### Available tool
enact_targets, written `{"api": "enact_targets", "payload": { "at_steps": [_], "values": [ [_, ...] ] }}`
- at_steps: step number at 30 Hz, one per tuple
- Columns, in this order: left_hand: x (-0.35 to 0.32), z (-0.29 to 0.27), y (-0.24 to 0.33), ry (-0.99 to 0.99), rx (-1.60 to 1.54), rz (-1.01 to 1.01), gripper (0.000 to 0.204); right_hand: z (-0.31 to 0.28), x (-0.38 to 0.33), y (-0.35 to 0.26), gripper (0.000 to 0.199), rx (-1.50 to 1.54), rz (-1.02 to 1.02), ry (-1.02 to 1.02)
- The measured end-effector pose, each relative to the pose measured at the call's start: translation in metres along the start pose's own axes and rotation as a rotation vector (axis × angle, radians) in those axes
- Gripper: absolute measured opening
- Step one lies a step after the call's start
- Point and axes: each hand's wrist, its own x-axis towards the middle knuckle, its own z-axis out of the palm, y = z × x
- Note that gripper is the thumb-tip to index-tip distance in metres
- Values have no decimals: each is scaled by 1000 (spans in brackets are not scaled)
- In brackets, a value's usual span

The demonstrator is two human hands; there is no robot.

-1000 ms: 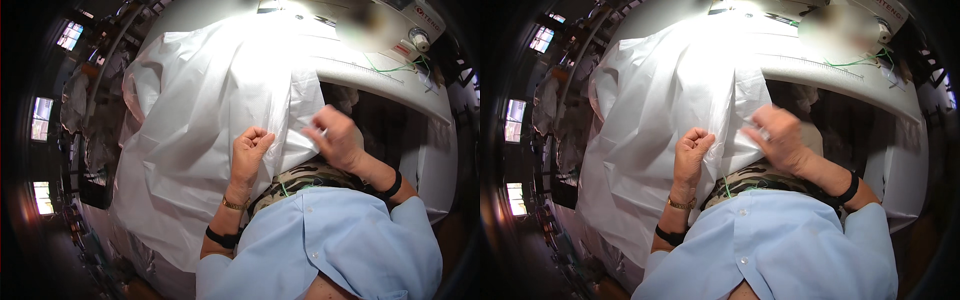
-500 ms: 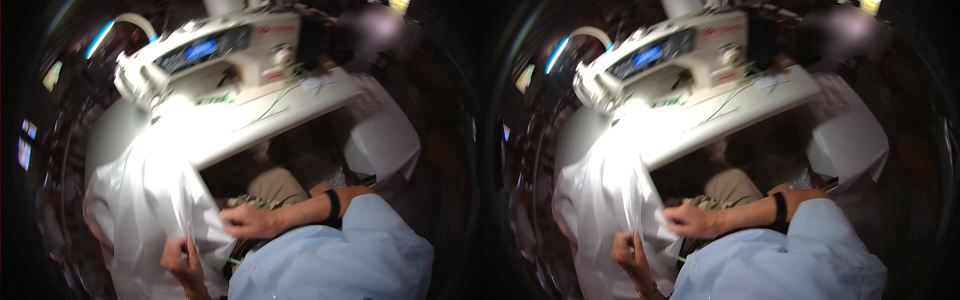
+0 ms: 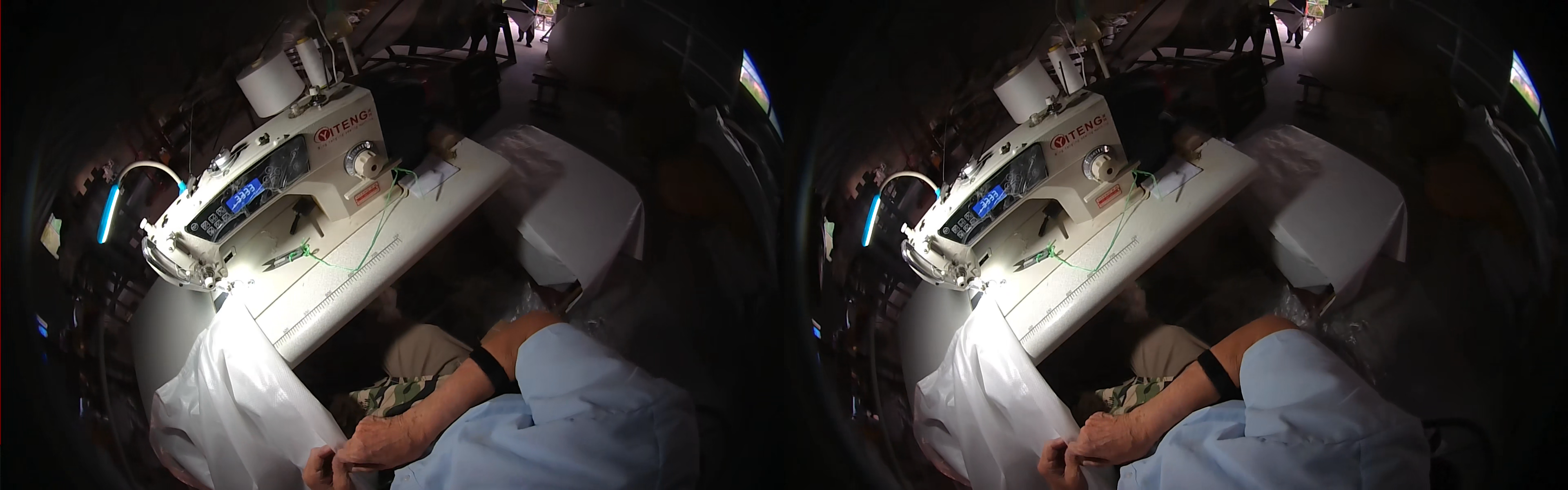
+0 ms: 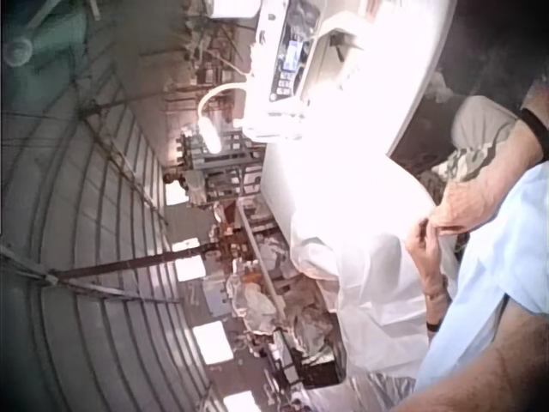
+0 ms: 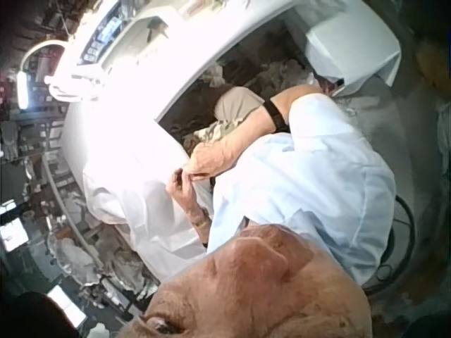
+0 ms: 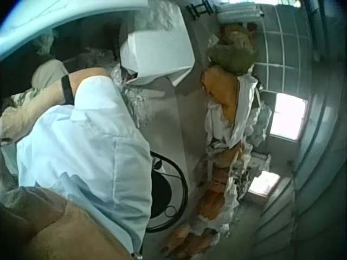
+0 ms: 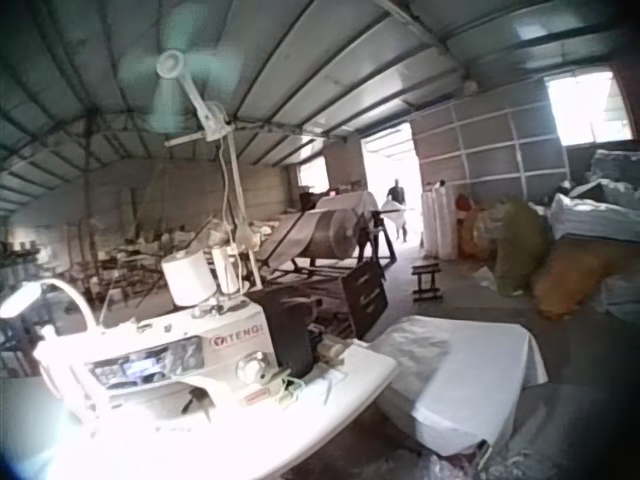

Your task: Sewing together large white plastic/fabric sheets using an industrial sewing machine.

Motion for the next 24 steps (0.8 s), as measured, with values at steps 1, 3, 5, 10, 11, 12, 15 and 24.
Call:
{"api": "enact_targets", "payload": {
  "at_steps": [1, 3, 5, 10, 11, 12, 15, 24],
  "values": [
    [0, -1, -3, -2, -1, 5, 12, 0, 1, 0, 19, 22, -1, -5],
    [-1, -2, -9, -23, -103, -172, 16, 1, 4, -1, 16, -25, 2, 5],
    [-2, -1, -12, -2, -167, -179, 15, 4, 7, -1, 16, -219, 1, -93],
    [-4, 3, -11, 174, -268, -236, 13, 8, 10, 13, 17, -220, -184, -112],
    [-3, -2, -9, 93, -250, -307, 11, 8, 11, 20, 18, -114, -266, -43],
    [-2, -9, -5, 21, -229, -380, 14, 6, 10, 31, 17, 57, -182, 17],
    [9, -32, 11, 174, -98, -145, 11, 12, 29, 63, 25, 453, 306, 445],
    [41, -105, 92, -138, 404, 143, 7, 151, 179, 74, 25, 99, -101, -375]
  ]
}}
